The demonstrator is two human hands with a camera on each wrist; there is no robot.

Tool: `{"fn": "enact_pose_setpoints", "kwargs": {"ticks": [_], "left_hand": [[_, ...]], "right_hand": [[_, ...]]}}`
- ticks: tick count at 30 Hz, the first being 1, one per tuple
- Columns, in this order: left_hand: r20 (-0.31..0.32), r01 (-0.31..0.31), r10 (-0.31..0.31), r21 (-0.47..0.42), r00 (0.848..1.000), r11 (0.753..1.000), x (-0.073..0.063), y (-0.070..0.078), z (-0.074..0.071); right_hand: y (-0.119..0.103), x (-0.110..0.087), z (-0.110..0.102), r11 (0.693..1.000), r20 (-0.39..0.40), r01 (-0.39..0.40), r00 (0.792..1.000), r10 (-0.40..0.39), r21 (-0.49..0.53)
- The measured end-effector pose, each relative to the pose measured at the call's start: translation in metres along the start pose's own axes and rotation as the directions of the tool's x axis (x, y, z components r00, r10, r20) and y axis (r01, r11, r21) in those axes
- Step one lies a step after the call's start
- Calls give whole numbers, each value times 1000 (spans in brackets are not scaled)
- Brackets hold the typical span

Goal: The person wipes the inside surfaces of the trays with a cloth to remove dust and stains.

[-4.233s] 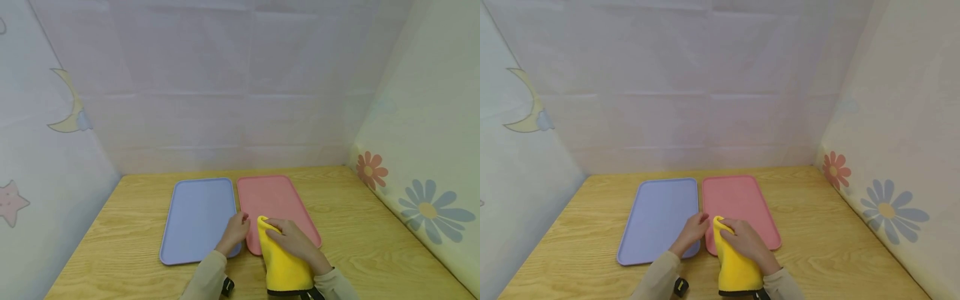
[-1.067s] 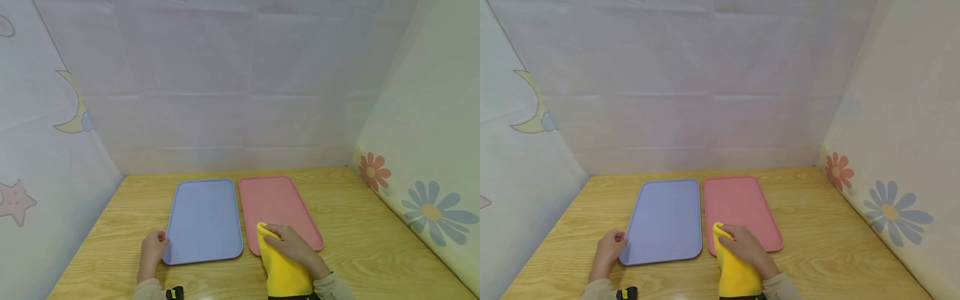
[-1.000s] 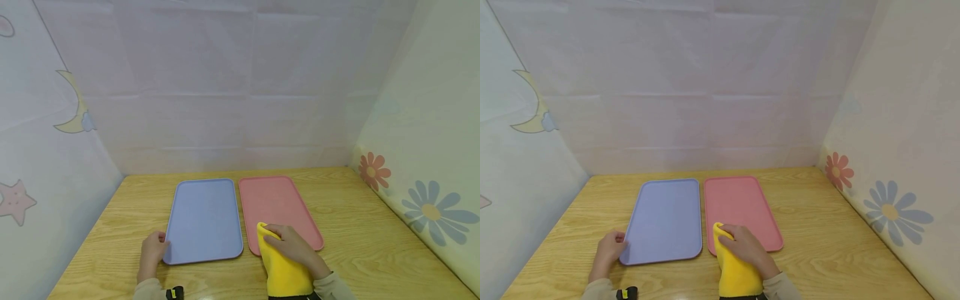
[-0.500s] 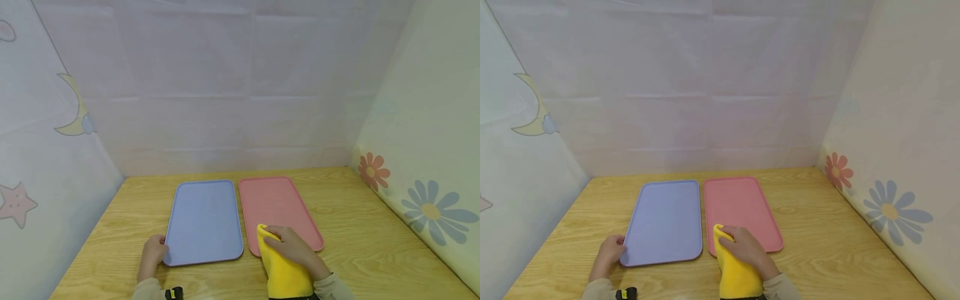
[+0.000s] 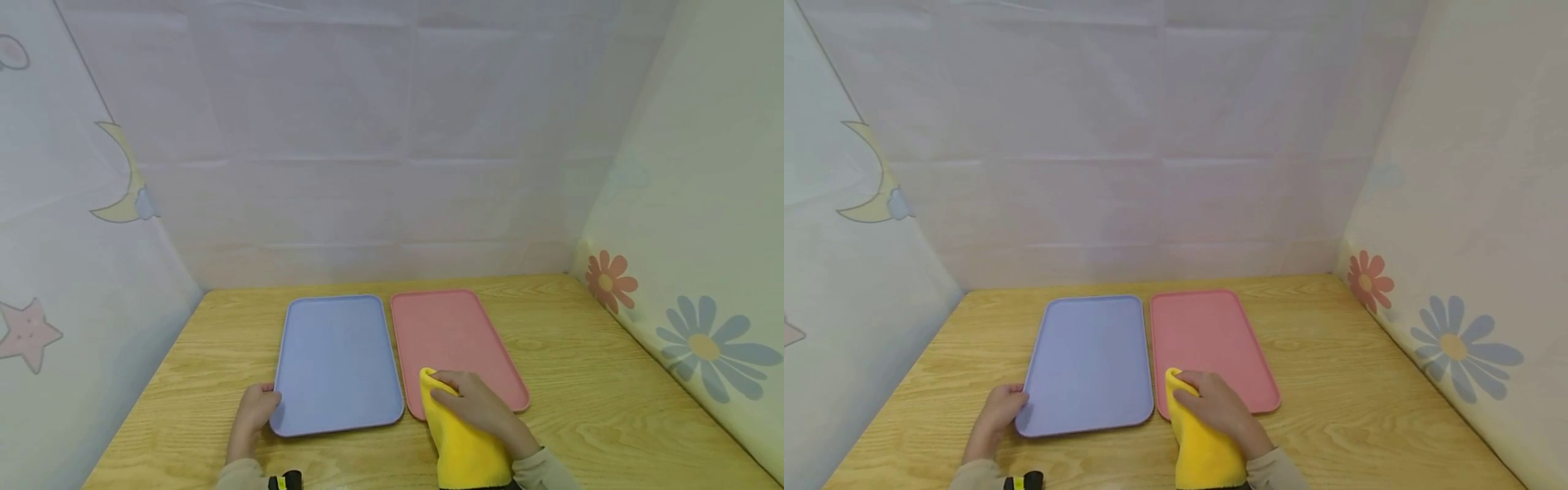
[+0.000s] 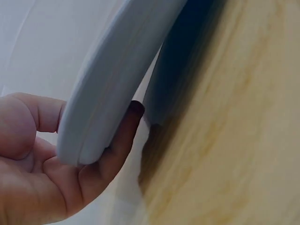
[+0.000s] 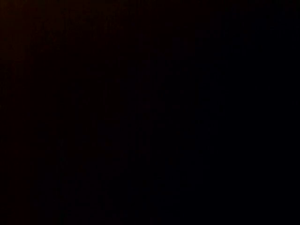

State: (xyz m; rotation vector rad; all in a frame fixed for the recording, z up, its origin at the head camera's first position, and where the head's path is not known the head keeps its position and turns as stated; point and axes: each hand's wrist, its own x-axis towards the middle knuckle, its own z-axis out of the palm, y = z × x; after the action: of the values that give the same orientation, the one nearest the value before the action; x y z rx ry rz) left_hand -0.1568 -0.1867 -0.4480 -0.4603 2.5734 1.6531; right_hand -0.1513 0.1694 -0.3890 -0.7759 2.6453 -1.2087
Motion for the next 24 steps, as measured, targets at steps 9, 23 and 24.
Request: {"fn": "enact_pose_setpoints", "kwargs": {"ticks": [9, 23, 24], "left_hand": [[30, -7, 9, -71, 1000, 997, 1, -3, 8], [-11, -48, 48, -9, 999, 999, 0, -2, 10], [-14, -49, 49, -24, 999, 999, 0, -2, 10]], "right_hand": [[0, 0, 0, 1000, 2, 5, 1000, -5, -2], [-1, 0, -1, 1000, 34, -5, 999, 4, 28], [-1, 0, -1, 1000, 33, -7, 999, 7, 24]]}}
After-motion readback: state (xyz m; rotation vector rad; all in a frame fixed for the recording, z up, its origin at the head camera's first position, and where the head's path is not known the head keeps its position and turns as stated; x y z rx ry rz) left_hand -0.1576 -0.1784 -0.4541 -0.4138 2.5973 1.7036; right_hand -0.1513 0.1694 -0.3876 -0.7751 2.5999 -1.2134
